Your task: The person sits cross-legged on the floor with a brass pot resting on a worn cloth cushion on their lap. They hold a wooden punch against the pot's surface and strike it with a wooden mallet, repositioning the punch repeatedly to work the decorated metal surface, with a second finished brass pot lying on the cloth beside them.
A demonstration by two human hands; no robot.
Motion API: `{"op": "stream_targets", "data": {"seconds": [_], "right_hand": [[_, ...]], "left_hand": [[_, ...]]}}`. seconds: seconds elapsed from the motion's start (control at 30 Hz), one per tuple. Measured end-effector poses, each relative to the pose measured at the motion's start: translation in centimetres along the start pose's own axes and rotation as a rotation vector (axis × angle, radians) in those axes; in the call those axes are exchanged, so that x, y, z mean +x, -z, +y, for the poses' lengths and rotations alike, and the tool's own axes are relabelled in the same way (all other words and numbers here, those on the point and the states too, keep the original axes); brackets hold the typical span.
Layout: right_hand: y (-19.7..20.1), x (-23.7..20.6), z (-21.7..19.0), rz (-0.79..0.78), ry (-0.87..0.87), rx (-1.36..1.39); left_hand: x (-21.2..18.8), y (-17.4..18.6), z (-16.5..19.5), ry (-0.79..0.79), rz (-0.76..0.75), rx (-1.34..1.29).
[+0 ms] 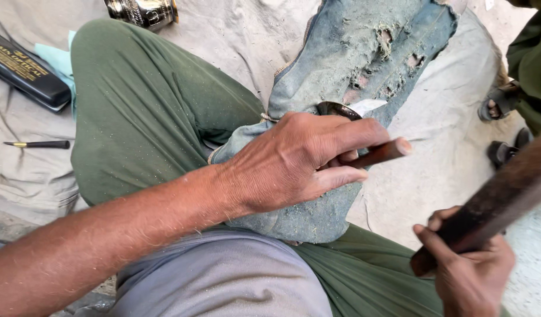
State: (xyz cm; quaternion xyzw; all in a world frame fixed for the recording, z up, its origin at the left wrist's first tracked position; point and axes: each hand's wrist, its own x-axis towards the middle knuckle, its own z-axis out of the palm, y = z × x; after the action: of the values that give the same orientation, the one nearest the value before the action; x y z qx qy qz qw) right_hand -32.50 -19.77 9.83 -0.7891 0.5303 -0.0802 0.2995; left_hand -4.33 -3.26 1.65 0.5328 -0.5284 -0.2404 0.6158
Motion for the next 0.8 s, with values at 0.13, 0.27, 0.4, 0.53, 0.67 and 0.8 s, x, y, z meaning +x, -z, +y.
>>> {"op": "stream_targets", "data": {"seconds": [0.13, 0.27, 0.4, 0.53, 0.67, 0.8], "right_hand": [[3.4, 2.1, 2.0, -0.086, -0.037, 0.301], [5.1, 2.8, 5.4, 0.044, 0.185, -0.214], [6.8, 6.5, 7.4, -0.043, 0.446, -0.485], [6.1, 8.8, 8.2, -0.064, 0.186, -0.443], [4.7, 8.9, 5.8, -0.083, 0.162, -0.46], [2.7, 9.2, 1.7, -0.103, 0.006, -0.528]], "left_hand": [[-0.4, -0.5, 0.4, 0.04, 0.029, 0.157], [-0.6, -0.7, 0.2, 0.073, 0.051, 0.26], [-0.8, -1.0, -0.2, 0.051, 0.122, 0.271], [-1.1, -0.9, -0.1, 0.048, 0.114, 0.329], [-1.2, -0.7, 0.7, 0.02, 0.119, 0.32], [-0.8, -0.5, 1.6, 0.076, 0.272, 0.049]]}}
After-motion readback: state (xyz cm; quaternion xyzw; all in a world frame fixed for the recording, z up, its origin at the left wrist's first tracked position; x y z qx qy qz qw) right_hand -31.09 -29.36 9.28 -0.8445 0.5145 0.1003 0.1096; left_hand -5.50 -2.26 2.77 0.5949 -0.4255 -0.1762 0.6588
